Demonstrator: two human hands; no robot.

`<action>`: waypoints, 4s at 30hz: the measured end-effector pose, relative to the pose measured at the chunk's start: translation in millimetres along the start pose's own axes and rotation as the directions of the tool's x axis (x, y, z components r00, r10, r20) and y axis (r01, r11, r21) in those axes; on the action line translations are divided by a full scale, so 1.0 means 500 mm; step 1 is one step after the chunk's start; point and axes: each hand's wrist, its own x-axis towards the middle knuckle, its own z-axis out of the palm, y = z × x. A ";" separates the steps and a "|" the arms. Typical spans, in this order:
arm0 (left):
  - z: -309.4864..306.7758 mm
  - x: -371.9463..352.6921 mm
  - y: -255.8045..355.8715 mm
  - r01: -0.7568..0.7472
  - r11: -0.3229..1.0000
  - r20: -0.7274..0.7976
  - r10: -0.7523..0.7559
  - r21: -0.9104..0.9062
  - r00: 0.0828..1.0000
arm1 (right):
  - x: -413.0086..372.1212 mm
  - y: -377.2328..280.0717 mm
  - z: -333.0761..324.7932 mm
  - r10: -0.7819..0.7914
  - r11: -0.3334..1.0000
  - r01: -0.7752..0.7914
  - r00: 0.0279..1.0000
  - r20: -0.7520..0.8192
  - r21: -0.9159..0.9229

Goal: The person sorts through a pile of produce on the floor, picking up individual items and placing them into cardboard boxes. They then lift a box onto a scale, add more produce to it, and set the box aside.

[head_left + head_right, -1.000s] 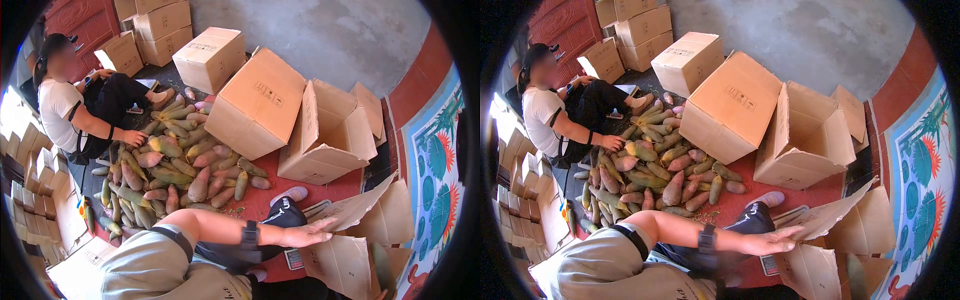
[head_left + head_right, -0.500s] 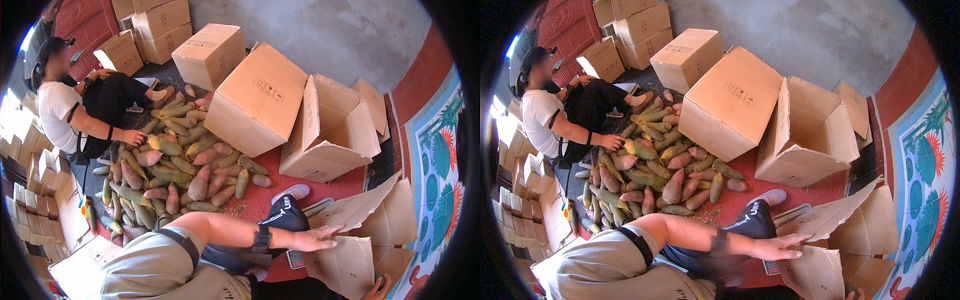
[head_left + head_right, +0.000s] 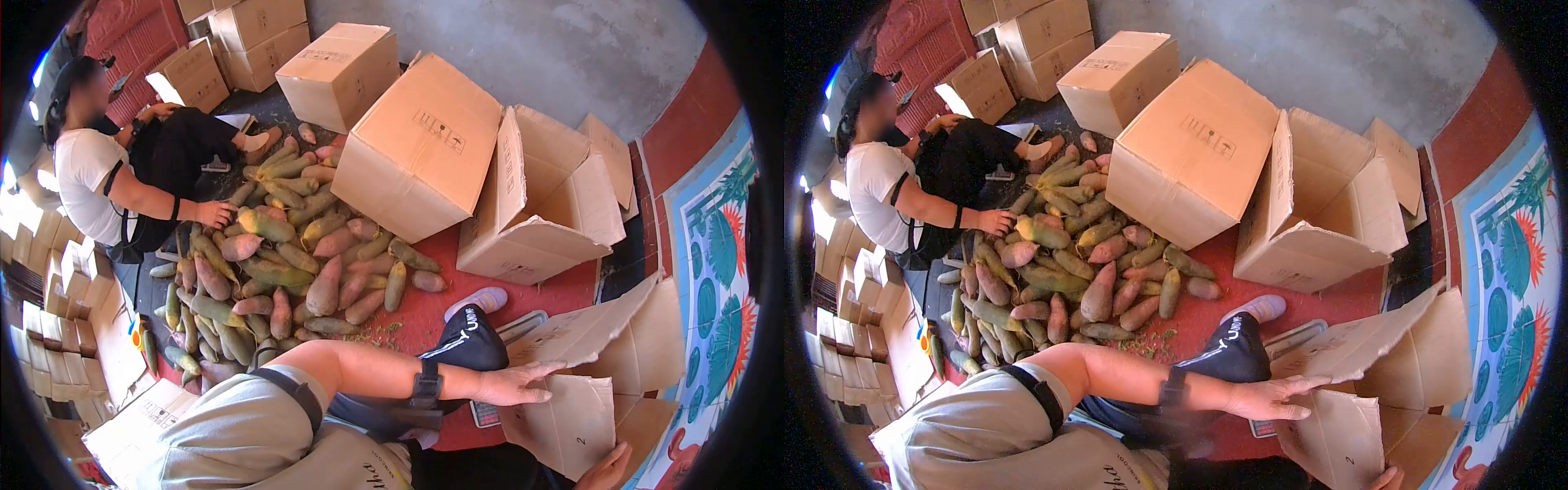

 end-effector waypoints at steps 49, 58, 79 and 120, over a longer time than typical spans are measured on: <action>-0.359 -0.594 -0.235 0.990 -0.102 -0.937 -0.345 0.101 0.060 | -0.248 0.022 0.093 -0.111 0.990 0.127 0.966 0.234 -0.055; -0.441 -0.557 -0.256 0.930 -0.141 -0.877 -0.405 0.338 0.257 | -0.234 -0.004 0.090 -0.106 0.994 0.109 0.972 0.211 -0.004; -0.500 -0.587 -0.324 0.957 -0.142 -0.868 -0.470 0.254 0.160 | -0.225 -0.010 0.101 -0.148 0.989 0.146 0.955 0.258 0.027; -0.370 -0.548 -0.128 0.769 -0.279 -0.608 -0.775 0.576 0.174 | -0.245 -0.002 0.078 -0.061 0.995 0.047 0.985 0.164 0.089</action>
